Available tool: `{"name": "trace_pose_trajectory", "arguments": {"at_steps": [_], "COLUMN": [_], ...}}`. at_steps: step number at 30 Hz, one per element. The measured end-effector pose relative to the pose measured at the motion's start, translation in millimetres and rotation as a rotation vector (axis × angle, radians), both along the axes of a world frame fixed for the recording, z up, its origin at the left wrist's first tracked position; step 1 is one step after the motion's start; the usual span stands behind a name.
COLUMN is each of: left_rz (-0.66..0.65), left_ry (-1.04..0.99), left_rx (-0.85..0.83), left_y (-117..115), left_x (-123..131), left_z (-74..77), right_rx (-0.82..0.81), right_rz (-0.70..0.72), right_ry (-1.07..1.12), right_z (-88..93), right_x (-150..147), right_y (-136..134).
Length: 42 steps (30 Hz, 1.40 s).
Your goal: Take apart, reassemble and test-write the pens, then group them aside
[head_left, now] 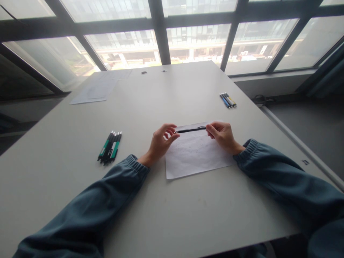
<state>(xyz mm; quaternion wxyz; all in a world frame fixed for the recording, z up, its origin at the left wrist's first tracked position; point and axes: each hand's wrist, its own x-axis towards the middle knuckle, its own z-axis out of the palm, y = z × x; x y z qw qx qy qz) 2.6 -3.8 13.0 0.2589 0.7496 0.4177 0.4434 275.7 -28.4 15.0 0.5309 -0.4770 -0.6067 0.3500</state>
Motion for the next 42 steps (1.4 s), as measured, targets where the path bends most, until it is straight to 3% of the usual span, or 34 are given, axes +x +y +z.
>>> {"name": "trace_pose_trajectory", "arguments": {"at_steps": [10, 21, 26, 42], "left_rz": [-0.027, -0.077, -0.110, -0.196], "left_ry": [0.118, 0.342, 0.351, 0.250], "left_rx": [0.212, 0.370, 0.456, 0.324], "left_y": [-6.2, -1.9, -0.9, -3.5], "left_x": [-0.6, -7.0, -6.9, -6.4], "left_z": [6.7, 4.5, 3.9, 3.0], "right_rx": [-0.018, -0.023, -0.027, 0.022], "right_rz": [0.014, 0.040, 0.058, 0.086], "right_ry": [0.010, 0.034, 0.042, 0.080], "right_z": [1.9, 1.9, 2.0, -0.7], "right_x": [-0.6, -0.1, 0.6, -0.1], "right_y": [-1.5, -1.6, -1.3, -0.1]}}
